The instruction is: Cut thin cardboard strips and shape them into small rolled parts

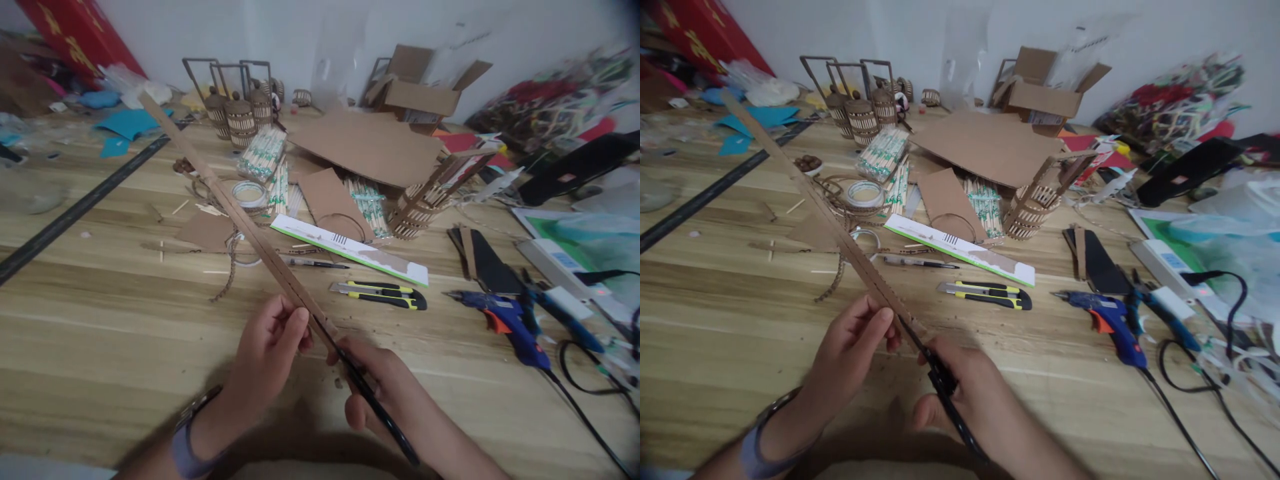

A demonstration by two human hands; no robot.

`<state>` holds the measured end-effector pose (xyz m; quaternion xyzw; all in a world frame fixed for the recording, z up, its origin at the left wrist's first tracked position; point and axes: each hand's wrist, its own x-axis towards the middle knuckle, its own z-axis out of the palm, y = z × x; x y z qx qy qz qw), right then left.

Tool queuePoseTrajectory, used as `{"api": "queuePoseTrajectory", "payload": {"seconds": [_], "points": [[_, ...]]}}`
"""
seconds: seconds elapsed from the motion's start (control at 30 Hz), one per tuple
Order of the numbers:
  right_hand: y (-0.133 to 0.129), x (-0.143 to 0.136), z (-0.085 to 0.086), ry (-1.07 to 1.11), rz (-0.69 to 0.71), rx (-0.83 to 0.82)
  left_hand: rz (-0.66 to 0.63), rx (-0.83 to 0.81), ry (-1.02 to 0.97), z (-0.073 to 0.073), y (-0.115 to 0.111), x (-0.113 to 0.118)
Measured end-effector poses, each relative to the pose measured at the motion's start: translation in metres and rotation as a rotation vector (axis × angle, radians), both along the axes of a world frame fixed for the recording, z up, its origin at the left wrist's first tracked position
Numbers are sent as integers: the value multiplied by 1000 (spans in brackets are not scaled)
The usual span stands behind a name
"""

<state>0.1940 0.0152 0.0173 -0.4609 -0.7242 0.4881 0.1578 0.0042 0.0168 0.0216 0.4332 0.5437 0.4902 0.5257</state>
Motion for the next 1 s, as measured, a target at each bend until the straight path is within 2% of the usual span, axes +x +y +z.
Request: {"api": "queuePoseTrajectory", "payload": {"seconds": [0.17, 0.5, 0.73, 1.0], "points": [[0, -1, 1, 36, 16, -49, -4, -43, -61, 0, 2, -1], [0, -2, 1, 120, 7, 47, -75, -41, 8, -2, -4, 3], [-1, -3, -10, -6, -92, -33, -108, -59, 0, -2, -4, 4], [0, -1, -8, -35, -64, 15, -142, -62, 10, -4, -4, 5]]}}
